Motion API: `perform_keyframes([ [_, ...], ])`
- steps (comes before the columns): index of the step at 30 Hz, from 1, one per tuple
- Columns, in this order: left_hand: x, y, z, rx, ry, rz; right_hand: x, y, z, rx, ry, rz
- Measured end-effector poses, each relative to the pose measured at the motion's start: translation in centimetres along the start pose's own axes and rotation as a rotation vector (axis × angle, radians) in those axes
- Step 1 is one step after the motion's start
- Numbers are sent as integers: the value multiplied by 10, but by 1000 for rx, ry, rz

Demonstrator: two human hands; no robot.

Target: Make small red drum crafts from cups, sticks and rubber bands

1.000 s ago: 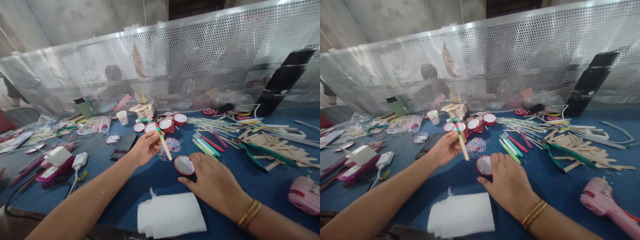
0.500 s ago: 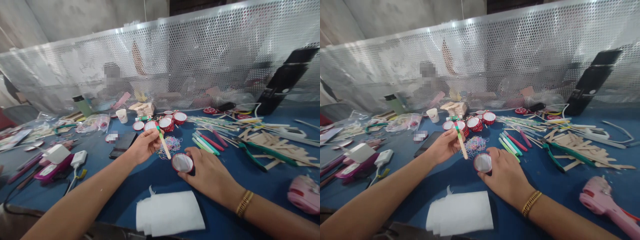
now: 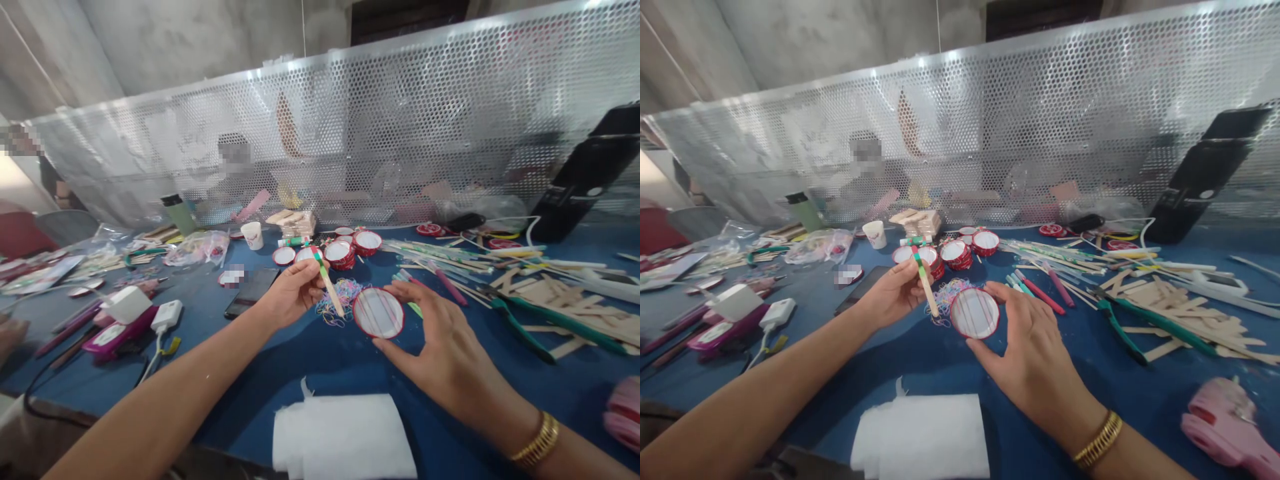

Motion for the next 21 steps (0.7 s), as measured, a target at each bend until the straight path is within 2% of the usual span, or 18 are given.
perform_keyframes([
  [10, -6, 3, -1, -14, 31, -21, -3, 4, -2, 9, -19, -87],
  [21, -4, 1, 3, 17, 31, -27, -16, 5, 1, -1, 63, -146],
])
Point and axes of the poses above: each hand's wrist, its own z-axis away from the middle knuckle, its own y-axis out of the back of the hand, x = y × z, the point moved 6 cm from there along -z, towards the middle knuckle, and after that the axes turned 13 degrees about -z, right-handed, at the moved point
